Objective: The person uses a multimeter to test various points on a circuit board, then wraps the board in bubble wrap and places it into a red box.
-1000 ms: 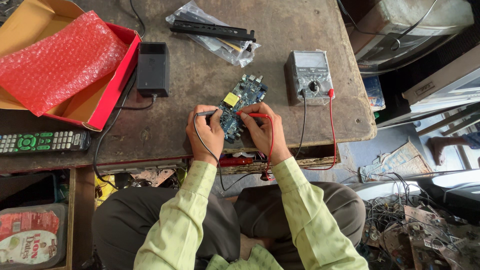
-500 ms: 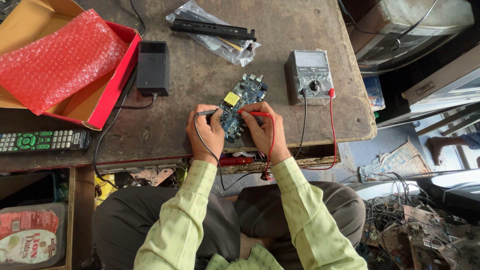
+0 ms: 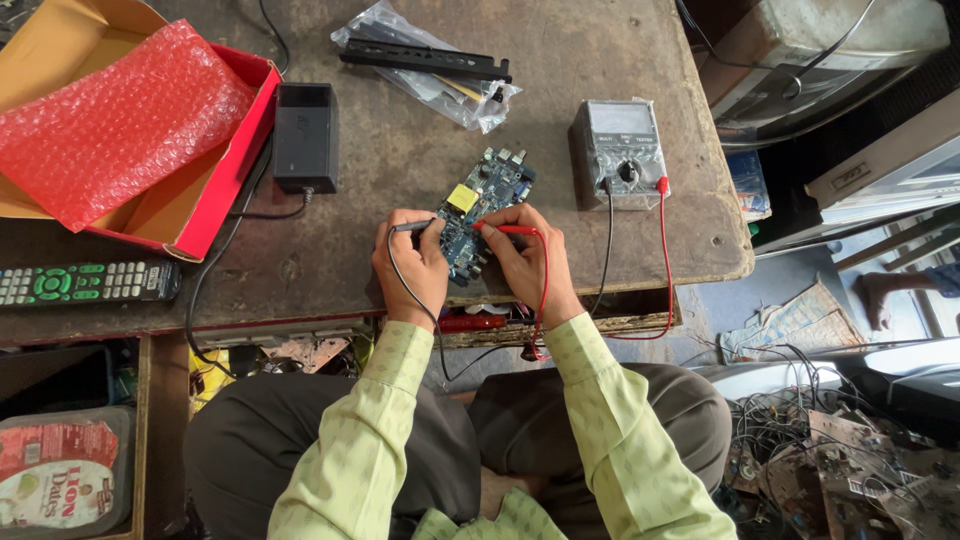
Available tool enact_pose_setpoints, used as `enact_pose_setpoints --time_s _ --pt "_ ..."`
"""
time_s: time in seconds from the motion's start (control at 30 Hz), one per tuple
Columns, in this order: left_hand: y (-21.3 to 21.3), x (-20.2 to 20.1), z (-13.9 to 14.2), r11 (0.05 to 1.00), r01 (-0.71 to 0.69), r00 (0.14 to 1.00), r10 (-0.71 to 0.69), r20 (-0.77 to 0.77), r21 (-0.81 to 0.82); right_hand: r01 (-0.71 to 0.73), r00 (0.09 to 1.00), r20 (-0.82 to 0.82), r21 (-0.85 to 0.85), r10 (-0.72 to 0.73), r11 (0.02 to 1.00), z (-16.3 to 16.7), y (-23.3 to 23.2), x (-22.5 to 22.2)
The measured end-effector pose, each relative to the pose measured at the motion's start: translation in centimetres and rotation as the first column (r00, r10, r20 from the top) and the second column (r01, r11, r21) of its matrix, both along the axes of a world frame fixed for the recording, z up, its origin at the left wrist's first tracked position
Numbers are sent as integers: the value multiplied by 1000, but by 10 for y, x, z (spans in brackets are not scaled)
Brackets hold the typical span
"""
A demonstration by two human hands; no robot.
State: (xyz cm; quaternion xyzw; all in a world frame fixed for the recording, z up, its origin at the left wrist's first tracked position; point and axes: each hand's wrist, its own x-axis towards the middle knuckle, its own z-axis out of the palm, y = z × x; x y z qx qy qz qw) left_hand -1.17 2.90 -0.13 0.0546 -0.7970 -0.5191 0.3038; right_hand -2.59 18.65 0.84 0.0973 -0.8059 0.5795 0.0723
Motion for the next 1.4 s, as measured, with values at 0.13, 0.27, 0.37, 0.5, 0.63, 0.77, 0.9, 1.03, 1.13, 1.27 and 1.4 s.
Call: enact_pose_setpoints --time_s 0.13,0.27,0.37,0.5,0.63,0.77,0.9,1.03,1.13,1.27,1.4 --pt "13 0 1 1000 5 1000 -5 -6 2 -15 1000 17 -48 16 999 0 12 1" --pt "25 5 1 1000 5 1000 -5 5 9 -15 999 48 -50 18 999 1 25 4" --pt "34 5 2 1000 6 1000 -7 18 12 -18 1000 22 -19 19 1000 3 33 5" --pt "40 4 3 1000 5 1000 -5 20 3 -17 1000 -2 12 17 1000 5 40 3" --pt "43 -2 4 1000 2 1000 -2 17 -2 -17 1000 -16 19 18 1000 6 42 -2" --pt "44 0 4 1000 3 1000 -2 15 -4 -16 1000 -18 17 17 1000 5 44 -1" --pt "46 1 2 1000 0 1000 0 4 -3 -17 1000 -22 16 17 1000 5 46 1" --pt "44 2 2 1000 -1 1000 1 8 -7 -18 1000 -15 9 18 1000 5 43 2" --pt "43 4 2 1000 -3 1000 3 25 -5 -19 1000 -5 -2 19 1000 5 43 4" --pt "44 1 2 1000 -5 1000 5 14 -7 -17 1000 -14 12 17 1000 5 43 2" --pt "45 -5 3 1000 8 1000 -8 7 11 -16 1000 -20 23 17 1000 5 45 -4"
